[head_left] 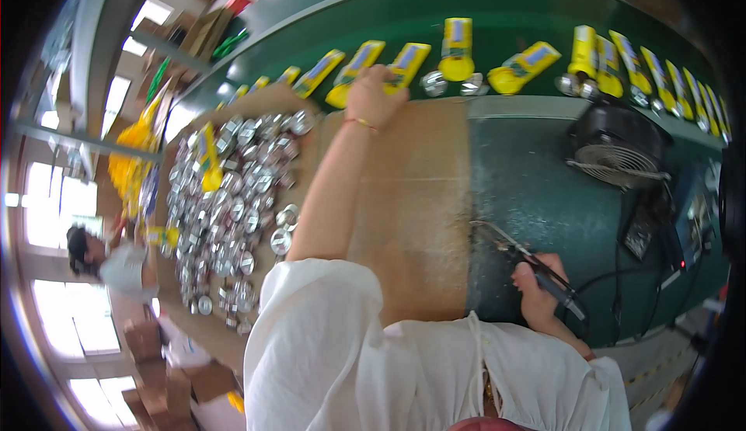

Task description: Soldering wires and components onto a circuit board for a lighting device.

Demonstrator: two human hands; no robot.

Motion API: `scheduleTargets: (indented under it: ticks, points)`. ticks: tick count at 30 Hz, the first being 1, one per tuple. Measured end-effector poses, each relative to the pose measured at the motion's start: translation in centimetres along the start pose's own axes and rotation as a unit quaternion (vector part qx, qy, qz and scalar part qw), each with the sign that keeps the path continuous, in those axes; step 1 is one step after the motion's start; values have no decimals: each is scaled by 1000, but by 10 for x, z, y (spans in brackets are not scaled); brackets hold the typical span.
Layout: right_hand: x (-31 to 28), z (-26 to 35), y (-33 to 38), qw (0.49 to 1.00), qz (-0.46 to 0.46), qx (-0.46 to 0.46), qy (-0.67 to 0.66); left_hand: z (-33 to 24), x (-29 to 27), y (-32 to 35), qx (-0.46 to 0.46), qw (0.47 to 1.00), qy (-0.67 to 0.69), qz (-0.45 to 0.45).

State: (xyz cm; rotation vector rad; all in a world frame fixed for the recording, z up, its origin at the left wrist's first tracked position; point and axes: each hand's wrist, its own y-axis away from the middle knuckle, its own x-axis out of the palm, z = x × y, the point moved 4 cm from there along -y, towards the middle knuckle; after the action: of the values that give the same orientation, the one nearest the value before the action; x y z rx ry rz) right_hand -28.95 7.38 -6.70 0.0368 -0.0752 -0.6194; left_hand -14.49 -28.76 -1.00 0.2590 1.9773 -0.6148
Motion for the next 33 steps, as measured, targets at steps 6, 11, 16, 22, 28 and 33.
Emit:
scheduleTargets:
  ticks: [6,11,16,22,28,33]
  points:
    - [1,-5,-4,1000,-26,11,-1,-35,-33,156,-28,995,92,3]
    - [5,0,-8,999,-34,-10,-20,-53,-69,246,-103,975,190,-44]
    - [5,-1,-8,998,-40,5,-47,32,-146,274,-236,955,-49,-175]
    - [3,4,-1,999,-33,-12,-22,80,-164,263,-295,910,-260,-129]
    - [2,17,12,997,-57,-52,-6,56,-133,253,-267,917,264,-134]
    - [37,36,28,997,76,-35,-5,-21,-88,265,-230,917,322,57]
